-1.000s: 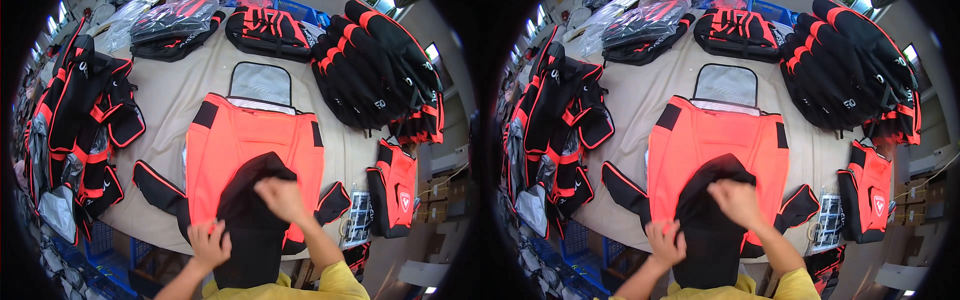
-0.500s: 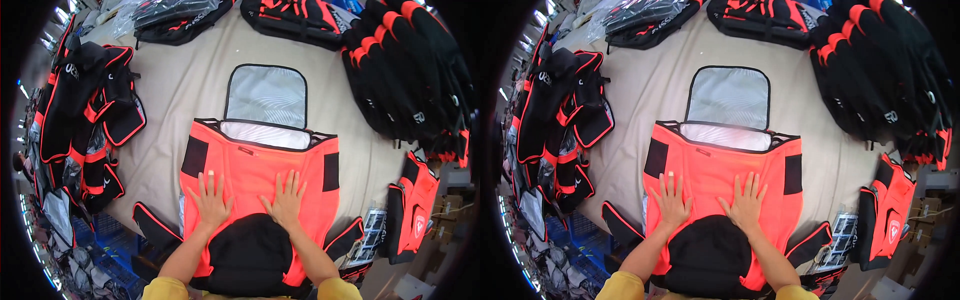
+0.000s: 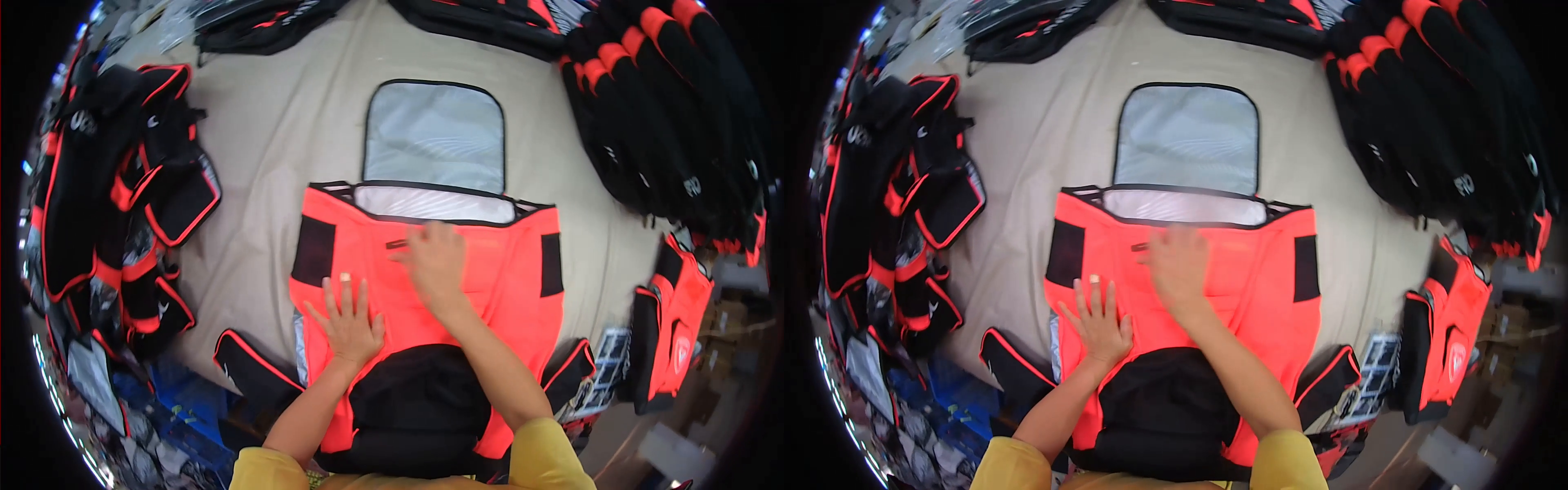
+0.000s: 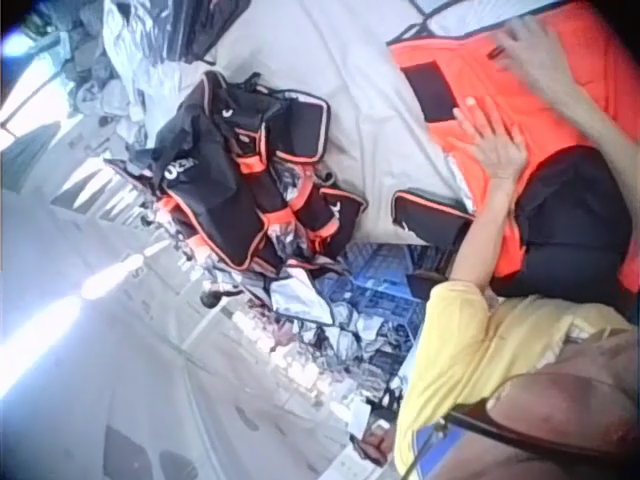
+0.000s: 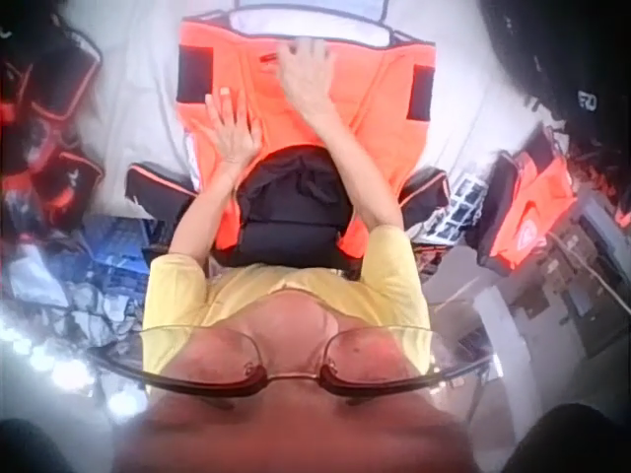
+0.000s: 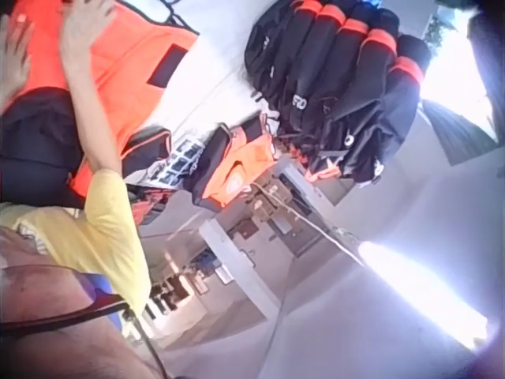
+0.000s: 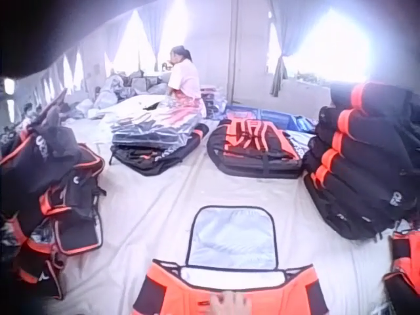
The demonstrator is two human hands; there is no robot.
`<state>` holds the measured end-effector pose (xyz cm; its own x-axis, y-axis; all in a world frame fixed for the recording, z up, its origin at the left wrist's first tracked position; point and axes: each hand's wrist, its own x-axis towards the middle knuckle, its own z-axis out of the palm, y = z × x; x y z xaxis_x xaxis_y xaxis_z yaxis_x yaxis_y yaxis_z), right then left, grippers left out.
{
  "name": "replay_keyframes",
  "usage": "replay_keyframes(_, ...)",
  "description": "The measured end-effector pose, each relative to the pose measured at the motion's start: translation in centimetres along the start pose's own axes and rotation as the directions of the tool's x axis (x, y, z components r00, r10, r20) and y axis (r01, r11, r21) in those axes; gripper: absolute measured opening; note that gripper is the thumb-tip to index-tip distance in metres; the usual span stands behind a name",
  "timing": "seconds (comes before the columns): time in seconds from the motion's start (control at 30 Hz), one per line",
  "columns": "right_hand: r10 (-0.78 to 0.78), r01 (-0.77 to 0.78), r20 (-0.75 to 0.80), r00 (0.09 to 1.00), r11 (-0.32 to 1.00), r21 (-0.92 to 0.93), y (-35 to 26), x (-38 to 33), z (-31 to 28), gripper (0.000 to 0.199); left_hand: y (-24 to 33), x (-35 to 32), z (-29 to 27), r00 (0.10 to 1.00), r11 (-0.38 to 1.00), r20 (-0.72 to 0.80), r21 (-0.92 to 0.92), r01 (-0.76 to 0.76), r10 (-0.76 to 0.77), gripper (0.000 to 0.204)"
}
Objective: Folding and inspecting backpacks for packaging on a factory production line.
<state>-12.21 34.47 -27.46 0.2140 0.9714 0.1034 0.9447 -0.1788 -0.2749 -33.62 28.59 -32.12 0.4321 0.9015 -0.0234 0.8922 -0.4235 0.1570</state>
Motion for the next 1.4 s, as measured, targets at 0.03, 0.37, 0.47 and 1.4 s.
replay_keyframes(0.03, -0.136, 0.136, -0.014, 0.991, 0.991, -0.006, -0.4, 0.0, 1.8, 0.027, 0.0, 0.0, 0.0, 0.999, 0.999, 0.006, -0.031, -0.038, 0.038, 0.081)
replay_keyframes(0.37, -0.253, 0.292, -0.165, 0.953, 0.913, 0.286, 4.5, 0.8, -1.4, 0.007, -1.0, 0.1, -0.4, 0.998, 1.000, -0.056, -0.010, -0.022, 0.021, 0.078)
replay_keyframes(0.47, -0.416, 0.409, 0.070, 0.907, 0.907, 0.099, 14.1, -1.1, -6.3, 0.008, -0.1, 0.5, -0.3, 0.999, 0.997, -0.034, -0.061, -0.039, 0.037, 0.078)
replay_keyframes(1.4, -0.083, 0.120, 0.303, 0.949, 0.987, -0.105, 8.8, 7.0, 1.1, 0.054, 10.7, 12.4, -2.1, 0.887, 0.803, -0.229, -0.377, -0.461, 0.401, 0.037)
